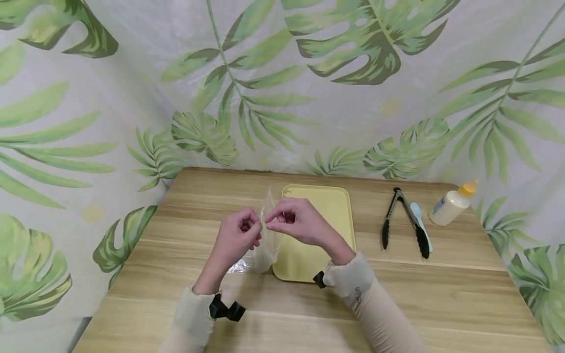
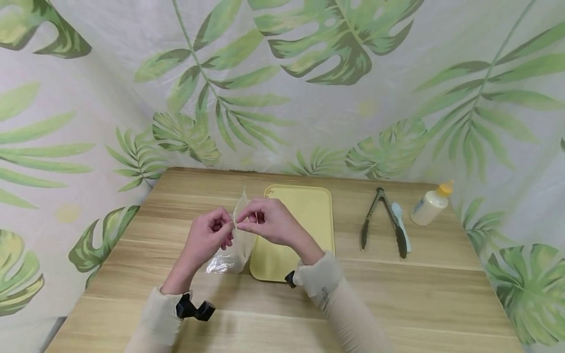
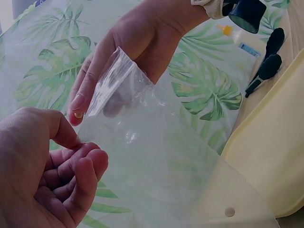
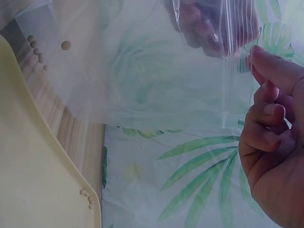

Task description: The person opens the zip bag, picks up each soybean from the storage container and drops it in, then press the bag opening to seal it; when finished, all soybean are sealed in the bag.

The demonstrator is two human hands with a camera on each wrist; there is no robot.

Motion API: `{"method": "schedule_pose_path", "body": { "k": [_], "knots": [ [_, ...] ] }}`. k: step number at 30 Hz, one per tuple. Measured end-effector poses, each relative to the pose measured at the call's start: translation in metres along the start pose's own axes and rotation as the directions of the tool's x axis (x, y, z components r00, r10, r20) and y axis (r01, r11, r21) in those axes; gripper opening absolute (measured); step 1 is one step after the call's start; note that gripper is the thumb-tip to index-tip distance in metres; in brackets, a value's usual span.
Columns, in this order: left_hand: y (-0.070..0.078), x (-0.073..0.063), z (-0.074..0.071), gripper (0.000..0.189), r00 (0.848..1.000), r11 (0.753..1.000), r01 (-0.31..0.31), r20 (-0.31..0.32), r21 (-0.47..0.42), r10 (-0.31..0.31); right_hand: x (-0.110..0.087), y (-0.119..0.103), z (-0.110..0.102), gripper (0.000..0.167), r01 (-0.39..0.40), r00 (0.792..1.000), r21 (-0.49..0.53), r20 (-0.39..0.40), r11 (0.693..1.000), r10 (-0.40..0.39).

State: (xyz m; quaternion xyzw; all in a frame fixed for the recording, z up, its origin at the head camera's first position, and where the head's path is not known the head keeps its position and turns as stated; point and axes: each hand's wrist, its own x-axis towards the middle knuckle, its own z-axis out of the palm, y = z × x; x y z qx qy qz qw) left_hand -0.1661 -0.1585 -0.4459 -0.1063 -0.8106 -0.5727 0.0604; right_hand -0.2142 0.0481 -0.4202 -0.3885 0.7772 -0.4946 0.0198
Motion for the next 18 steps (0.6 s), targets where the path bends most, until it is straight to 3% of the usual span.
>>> {"method": "schedule_pose_path", "body": {
  "k": [10, 18],
  "knots": [
    [-0.001, 0.001, 0.001, 0.014, 1.0, 1.0, -0.001, 0.003, -0.001, 0.001, 0.001, 0.003, 0.0, 0.009, 0.004, 1.0, -0.031, -0.02, 1.0, -0.004],
    [0.0, 0.0, 0.0, 0.015, 1.0, 1.0, 0.005, -0.001, 0.001, -0.005, -0.002, 0.006, -0.015, 0.013, -0.068, 0.994, 0.044, -0.084, 0.997, 0.071]
  ]
}}
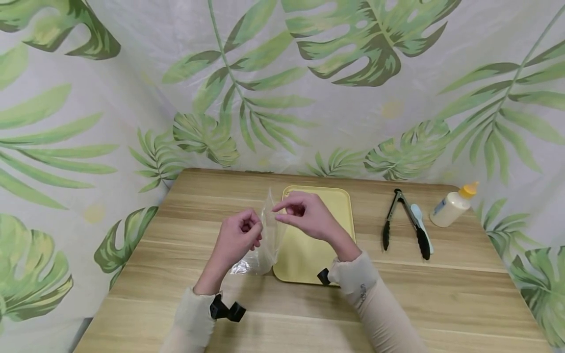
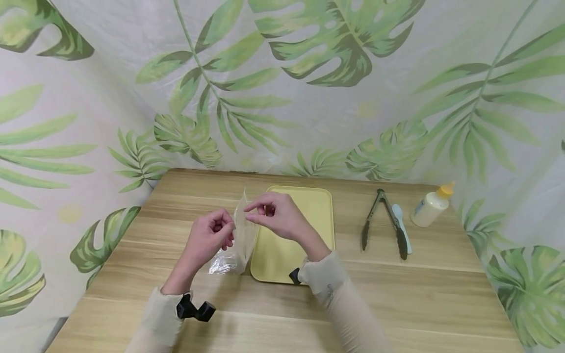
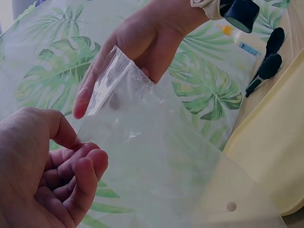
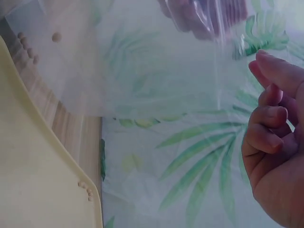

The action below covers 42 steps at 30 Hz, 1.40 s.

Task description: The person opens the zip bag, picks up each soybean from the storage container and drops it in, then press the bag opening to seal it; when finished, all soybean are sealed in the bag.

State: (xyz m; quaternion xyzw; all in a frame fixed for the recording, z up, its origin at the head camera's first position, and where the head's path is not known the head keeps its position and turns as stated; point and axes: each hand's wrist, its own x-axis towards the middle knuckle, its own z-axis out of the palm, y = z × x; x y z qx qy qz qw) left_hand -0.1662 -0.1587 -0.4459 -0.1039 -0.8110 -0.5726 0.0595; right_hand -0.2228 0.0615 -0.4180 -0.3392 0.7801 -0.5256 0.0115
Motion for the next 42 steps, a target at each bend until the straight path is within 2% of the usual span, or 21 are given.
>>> {"method": "schedule_pose_path", "body": {
  "k": [6, 11, 16, 20, 24, 27, 30, 34, 42],
  "knots": [
    [0.0, -0.001, -0.004, 0.016, 1.0, 1.0, 0.009, -0.006, 0.004, -0.009, 0.005, 0.017, -0.022, 0.017, -0.088, 0.989, 0.029, -0.117, 0.996, 0.09],
    [-0.003, -0.001, -0.006, 0.016, 1.0, 1.0, 0.001, -0.008, 0.013, -0.001, 0.018, 0.055, -0.028, 0.015, -0.158, 0.957, 0.086, -0.233, 0.984, 0.175],
    [-0.004, -0.001, -0.007, 0.016, 1.0, 1.0, 0.01, -0.006, 0.01, -0.01, 0.032, 0.105, -0.013, 0.021, -0.243, 0.917, 0.147, -0.286, 0.959, 0.277],
    [-0.005, -0.002, -0.008, 0.017, 1.0, 1.0, 0.016, -0.007, 0.008, -0.016, 0.042, 0.138, 0.005, 0.02, -0.339, 0.888, 0.115, -0.29, 0.934, 0.358],
    [-0.006, -0.001, -0.008, 0.016, 1.0, 1.0, 0.016, -0.009, 0.012, -0.016, 0.047, 0.16, 0.021, 0.014, -0.409, 0.865, 0.076, -0.284, 0.909, 0.413],
    [-0.006, -0.001, -0.009, 0.016, 1.0, 1.0, 0.014, -0.009, 0.018, -0.014, 0.048, 0.17, 0.03, 0.012, -0.447, 0.855, 0.046, -0.272, 0.893, 0.442],
    [-0.006, -0.001, -0.009, 0.016, 1.0, 1.0, 0.015, -0.008, 0.019, -0.015, 0.05, 0.175, 0.037, 0.013, -0.456, 0.856, 0.01, -0.268, 0.89, 0.442],
    [-0.006, -0.002, -0.009, 0.015, 1.0, 1.0, 0.023, -0.006, 0.009, -0.023, 0.051, 0.176, 0.041, 0.014, -0.464, 0.855, -0.025, -0.273, 0.885, 0.44],
    [-0.004, -0.002, -0.006, 0.016, 1.0, 1.0, 0.02, -0.004, 0.011, -0.02, 0.052, 0.173, 0.043, 0.012, -0.493, 0.847, -0.155, -0.31, 0.856, 0.431]
  ]
}}
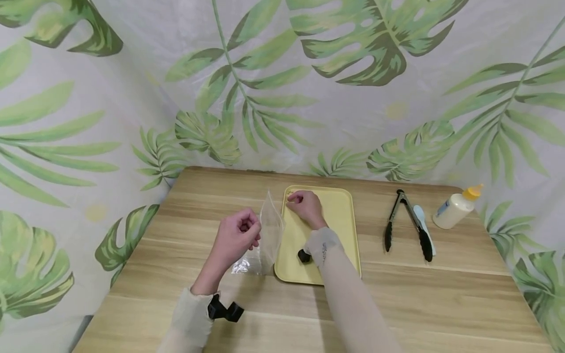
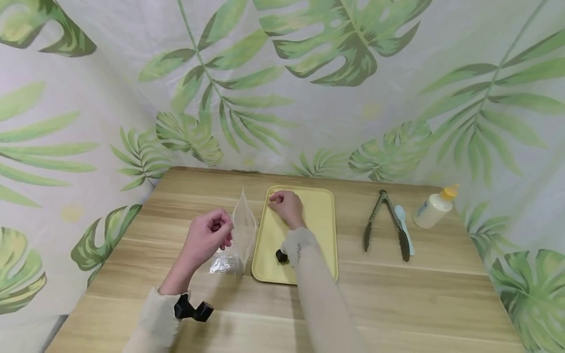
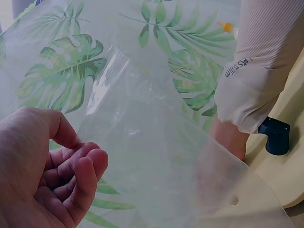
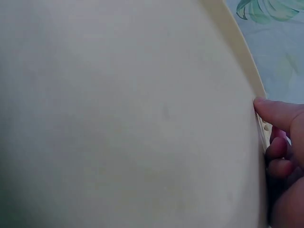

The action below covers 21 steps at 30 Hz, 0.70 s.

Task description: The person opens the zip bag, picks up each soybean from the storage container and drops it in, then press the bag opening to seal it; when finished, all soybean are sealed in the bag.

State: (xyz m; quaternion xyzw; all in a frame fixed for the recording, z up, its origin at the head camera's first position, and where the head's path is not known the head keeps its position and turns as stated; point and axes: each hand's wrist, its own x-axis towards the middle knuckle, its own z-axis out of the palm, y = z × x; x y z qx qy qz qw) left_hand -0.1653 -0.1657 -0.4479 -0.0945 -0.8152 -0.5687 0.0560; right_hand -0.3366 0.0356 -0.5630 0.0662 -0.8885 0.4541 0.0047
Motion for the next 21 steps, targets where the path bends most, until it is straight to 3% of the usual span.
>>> {"method": "schedule_pose_path", "body": {
  "k": [9, 21],
  "knots": [
    [0.0026, -0.0003, -0.002, 0.015, 1.0, 1.0, -0.007, 0.005, -0.012, 0.007, 0.0002, -0.0029, 0.003, 0.006, -0.023, 0.999, -0.04, -0.029, 0.999, 0.021],
    [0.0012, -0.0007, -0.0001, 0.015, 1.0, 1.0, -0.011, 0.0, -0.02, 0.011, 0.0013, 0.0012, -0.0011, 0.007, -0.009, 1.0, -0.02, 0.01, 1.0, 0.009]
  ]
}}
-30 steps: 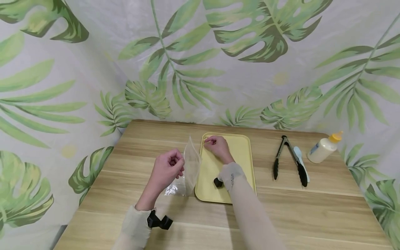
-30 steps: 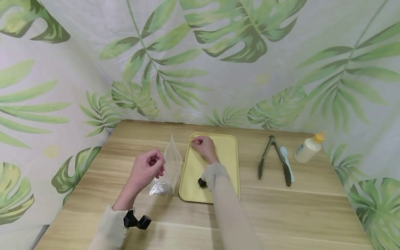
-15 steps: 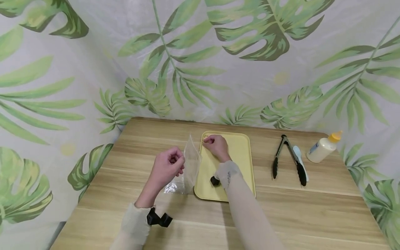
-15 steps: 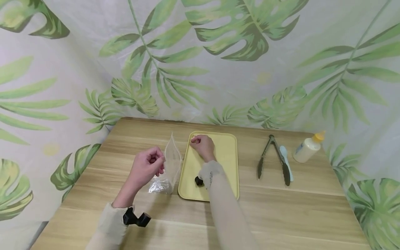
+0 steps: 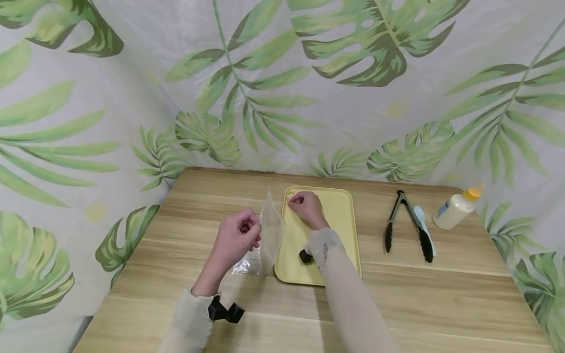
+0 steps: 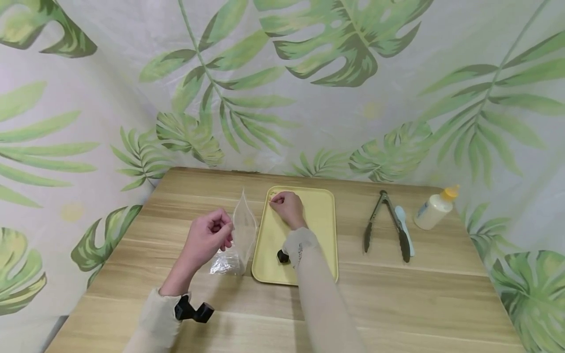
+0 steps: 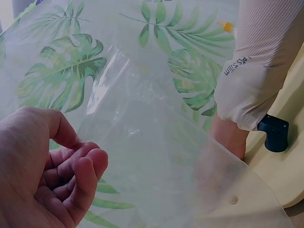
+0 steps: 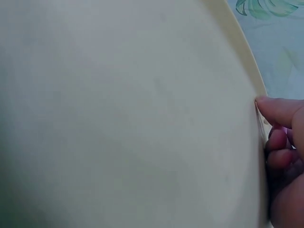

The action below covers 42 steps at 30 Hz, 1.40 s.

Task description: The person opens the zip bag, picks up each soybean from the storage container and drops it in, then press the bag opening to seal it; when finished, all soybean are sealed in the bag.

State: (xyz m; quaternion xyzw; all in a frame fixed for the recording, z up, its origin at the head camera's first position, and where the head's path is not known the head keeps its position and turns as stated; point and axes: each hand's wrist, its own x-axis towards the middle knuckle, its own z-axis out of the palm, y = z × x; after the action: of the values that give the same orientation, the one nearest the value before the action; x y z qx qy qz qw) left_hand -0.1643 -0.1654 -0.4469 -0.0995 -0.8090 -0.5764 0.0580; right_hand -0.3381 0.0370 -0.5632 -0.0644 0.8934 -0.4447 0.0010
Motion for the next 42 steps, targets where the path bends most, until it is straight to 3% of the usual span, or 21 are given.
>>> {"method": "schedule_pose_path", "body": {
  "k": [14, 18, 23, 32, 42],
  "knots": [
    [0.001, 0.0, 0.002, 0.016, 1.0, 1.0, -0.002, 0.006, 0.005, 0.002, -0.005, -0.001, -0.022, 0.01, -0.007, 0.998, 0.168, 0.06, 0.986, -0.003],
    [0.0, 0.0, 0.002, 0.016, 1.0, 1.0, 0.0, 0.002, 0.0, 0.0, -0.009, -0.014, -0.042, 0.012, 0.023, 0.998, 0.189, 0.046, 0.982, -0.032],
    [-0.001, 0.001, 0.003, 0.016, 1.0, 1.0, 0.001, 0.002, -0.006, -0.001, -0.023, -0.04, -0.07, 0.012, 0.114, 0.992, 0.25, 0.024, 0.962, -0.124],
    [-0.001, 0.003, 0.003, 0.016, 1.0, 1.0, -0.002, 0.003, 0.013, 0.002, -0.075, -0.089, -0.096, 0.007, 0.3, 0.944, 0.321, 0.036, 0.898, -0.328],
    [0.0, 0.003, 0.004, 0.016, 1.0, 1.0, 0.01, 0.011, 0.026, -0.01, -0.107, -0.113, -0.096, 0.004, 0.381, 0.9, 0.31, 0.091, 0.871, -0.426]
  ]
}}
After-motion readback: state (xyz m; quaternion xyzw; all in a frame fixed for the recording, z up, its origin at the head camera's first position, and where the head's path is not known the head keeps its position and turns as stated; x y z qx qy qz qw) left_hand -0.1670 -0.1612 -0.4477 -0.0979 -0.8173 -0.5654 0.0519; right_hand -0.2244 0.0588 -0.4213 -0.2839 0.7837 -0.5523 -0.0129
